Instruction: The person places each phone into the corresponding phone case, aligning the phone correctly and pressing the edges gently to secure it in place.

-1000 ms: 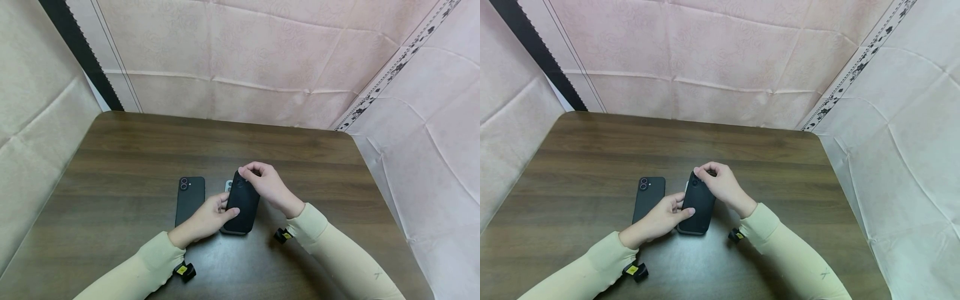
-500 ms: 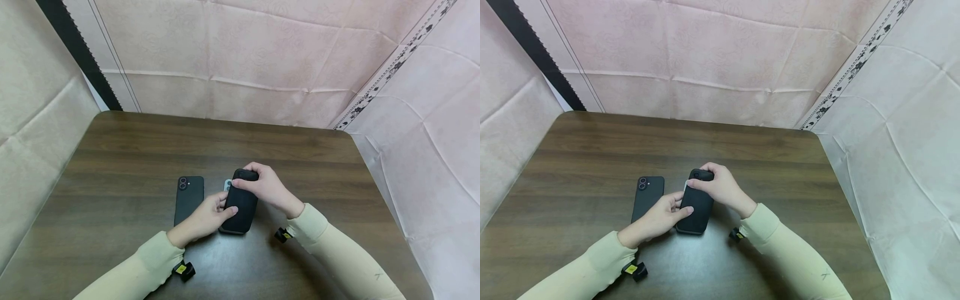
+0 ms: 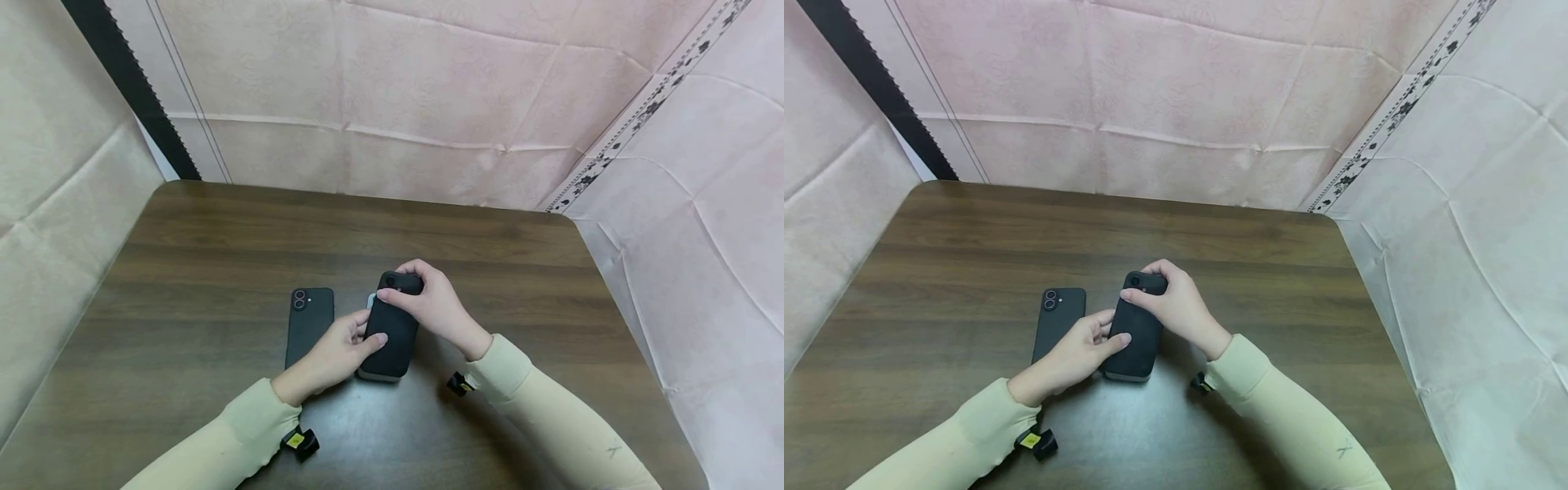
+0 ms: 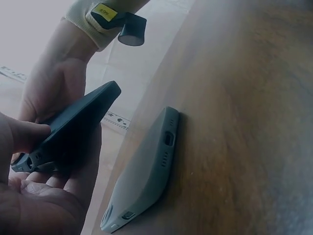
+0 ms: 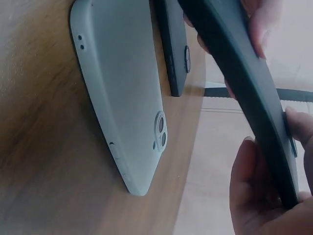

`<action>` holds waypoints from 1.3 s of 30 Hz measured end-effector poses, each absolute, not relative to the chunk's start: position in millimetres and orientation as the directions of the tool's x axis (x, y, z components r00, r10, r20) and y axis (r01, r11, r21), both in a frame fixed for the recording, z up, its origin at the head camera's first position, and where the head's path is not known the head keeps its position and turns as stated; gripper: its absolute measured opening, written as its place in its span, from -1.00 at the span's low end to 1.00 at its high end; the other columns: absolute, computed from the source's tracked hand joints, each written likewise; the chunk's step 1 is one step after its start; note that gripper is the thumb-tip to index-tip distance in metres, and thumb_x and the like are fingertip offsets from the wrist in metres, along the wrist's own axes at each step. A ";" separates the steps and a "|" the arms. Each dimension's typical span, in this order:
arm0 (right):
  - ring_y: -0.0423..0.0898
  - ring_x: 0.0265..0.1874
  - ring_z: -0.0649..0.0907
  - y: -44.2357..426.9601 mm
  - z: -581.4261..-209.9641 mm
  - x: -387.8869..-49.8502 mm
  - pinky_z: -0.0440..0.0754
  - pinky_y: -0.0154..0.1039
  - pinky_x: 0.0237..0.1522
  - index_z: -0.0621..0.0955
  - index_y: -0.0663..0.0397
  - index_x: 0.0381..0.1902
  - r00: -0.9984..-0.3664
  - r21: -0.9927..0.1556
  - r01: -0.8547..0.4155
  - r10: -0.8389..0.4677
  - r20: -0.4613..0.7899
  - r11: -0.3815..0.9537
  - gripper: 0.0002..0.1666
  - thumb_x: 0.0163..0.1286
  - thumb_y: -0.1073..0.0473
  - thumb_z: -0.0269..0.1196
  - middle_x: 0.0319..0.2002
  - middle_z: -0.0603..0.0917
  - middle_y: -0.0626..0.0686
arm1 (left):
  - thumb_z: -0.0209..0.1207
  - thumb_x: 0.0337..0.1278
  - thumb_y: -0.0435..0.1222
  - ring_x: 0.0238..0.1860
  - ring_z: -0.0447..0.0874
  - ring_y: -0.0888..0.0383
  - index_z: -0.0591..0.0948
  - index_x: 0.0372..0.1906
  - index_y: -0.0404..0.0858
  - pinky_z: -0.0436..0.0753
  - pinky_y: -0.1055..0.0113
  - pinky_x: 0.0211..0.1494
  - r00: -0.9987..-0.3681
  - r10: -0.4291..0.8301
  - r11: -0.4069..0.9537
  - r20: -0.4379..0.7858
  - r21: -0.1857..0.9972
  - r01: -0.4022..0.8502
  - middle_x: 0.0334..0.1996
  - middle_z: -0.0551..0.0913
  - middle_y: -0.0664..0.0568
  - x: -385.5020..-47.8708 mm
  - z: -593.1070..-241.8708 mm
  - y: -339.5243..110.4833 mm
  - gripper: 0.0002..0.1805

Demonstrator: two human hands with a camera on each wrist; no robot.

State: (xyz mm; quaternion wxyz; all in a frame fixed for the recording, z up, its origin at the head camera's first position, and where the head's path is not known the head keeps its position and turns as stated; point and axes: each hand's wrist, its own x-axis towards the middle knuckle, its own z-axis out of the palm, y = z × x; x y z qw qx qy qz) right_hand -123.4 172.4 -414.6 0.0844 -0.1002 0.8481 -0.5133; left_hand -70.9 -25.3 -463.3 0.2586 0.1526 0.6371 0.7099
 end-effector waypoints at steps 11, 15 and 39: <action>0.04 -0.31 0.63 181.9 -417.5 -123.9 0.65 0.01 -0.20 0.54 0.02 -0.01 -0.955 -0.962 0.088 -0.253 -0.155 0.258 -0.53 0.25 -0.09 0.37 -0.23 0.69 0.13 | 0.09 0.40 -0.30 0.02 0.65 0.04 0.37 0.32 -0.21 0.62 0.18 0.01 -0.880 0.463 -0.094 -0.101 0.982 -0.162 0.11 0.61 -0.07 -73.5 -466.2 -25.7 -0.56; 0.07 -0.24 0.66 182.8 -418.8 -121.8 0.66 0.05 -0.12 0.52 0.12 -0.01 -0.939 -0.975 0.097 -0.307 -0.156 0.200 -0.63 0.35 0.04 0.30 -0.18 0.68 0.17 | 0.09 0.39 -0.31 0.03 0.65 0.04 0.41 0.28 -0.21 0.62 0.17 0.01 -0.901 0.423 -0.122 -0.098 0.979 -0.164 0.08 0.63 -0.05 -74.5 -466.3 -26.5 -0.59; 0.08 -0.30 0.66 186.9 -417.8 -123.0 0.66 0.12 -0.20 0.53 0.16 -0.08 -0.962 -0.981 0.026 -0.264 -0.078 0.195 -0.73 0.40 0.10 0.25 -0.21 0.69 0.17 | 0.15 0.36 -0.21 -0.04 0.69 0.04 0.46 0.19 -0.25 0.66 0.16 -0.06 -0.896 0.421 -0.050 -0.145 0.982 -0.182 0.03 0.64 -0.10 -77.0 -469.4 -30.1 -0.61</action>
